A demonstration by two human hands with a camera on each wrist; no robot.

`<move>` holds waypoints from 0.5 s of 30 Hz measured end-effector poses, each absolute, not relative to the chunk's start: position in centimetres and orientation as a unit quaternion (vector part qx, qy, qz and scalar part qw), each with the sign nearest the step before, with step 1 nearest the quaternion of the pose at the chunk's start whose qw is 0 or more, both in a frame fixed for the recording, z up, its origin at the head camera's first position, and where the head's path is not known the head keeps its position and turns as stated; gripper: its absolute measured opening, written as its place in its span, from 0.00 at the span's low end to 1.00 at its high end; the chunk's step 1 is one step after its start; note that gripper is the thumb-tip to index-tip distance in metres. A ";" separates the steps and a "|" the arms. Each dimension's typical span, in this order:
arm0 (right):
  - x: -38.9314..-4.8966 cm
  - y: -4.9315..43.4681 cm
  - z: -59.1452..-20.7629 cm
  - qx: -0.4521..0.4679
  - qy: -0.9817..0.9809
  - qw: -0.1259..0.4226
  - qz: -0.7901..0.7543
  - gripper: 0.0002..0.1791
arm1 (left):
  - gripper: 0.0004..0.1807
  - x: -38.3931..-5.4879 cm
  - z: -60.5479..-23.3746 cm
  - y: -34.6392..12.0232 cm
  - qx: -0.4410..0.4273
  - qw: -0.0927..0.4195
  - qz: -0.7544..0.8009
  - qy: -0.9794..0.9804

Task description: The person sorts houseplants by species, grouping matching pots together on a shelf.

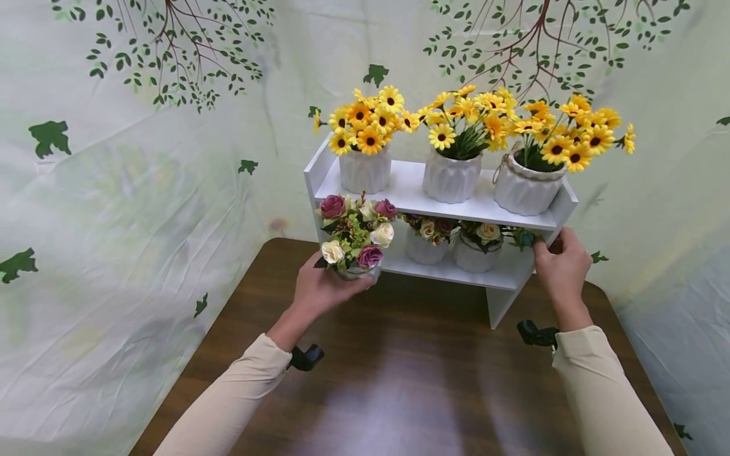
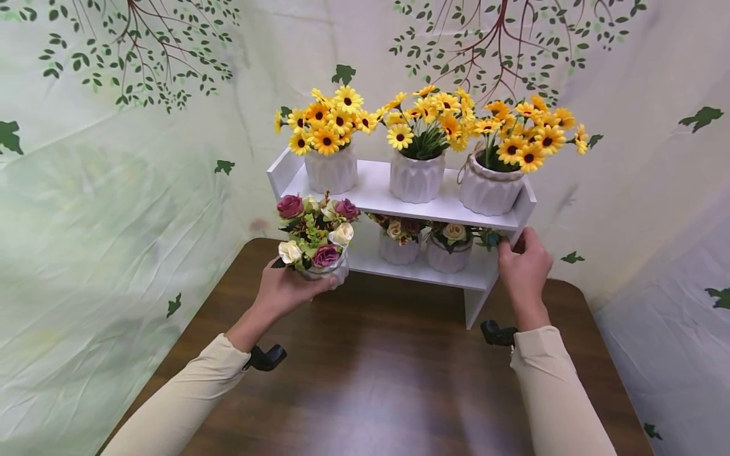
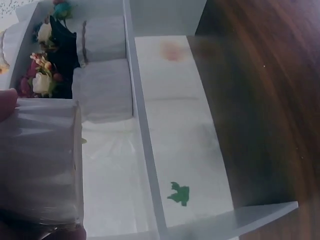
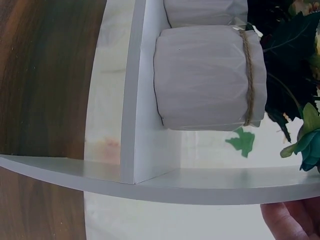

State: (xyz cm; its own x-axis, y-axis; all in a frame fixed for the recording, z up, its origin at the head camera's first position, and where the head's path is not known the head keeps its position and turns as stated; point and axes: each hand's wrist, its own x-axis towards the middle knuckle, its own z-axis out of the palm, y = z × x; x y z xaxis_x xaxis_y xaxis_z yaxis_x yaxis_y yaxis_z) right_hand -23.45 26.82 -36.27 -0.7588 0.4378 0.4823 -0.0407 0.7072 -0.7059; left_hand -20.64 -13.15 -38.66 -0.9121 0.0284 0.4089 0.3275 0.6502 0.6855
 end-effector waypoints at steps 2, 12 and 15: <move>-23.4 26.9 -36.3 -0.118 -0.865 0.325 0.364 0.14 | 0.46 -21.2 -38.6 -12.8 -0.082 0.173 -0.400 -0.896; -23.3 26.8 -36.2 -0.117 -0.868 0.308 0.372 0.17 | 0.48 -23.2 -40.5 -11.8 -0.033 0.143 -0.384 -0.912; -23.3 26.8 -36.2 -0.119 -0.866 0.309 0.375 0.17 | 0.47 -23.7 -40.9 -11.5 -0.027 0.133 -0.389 -0.911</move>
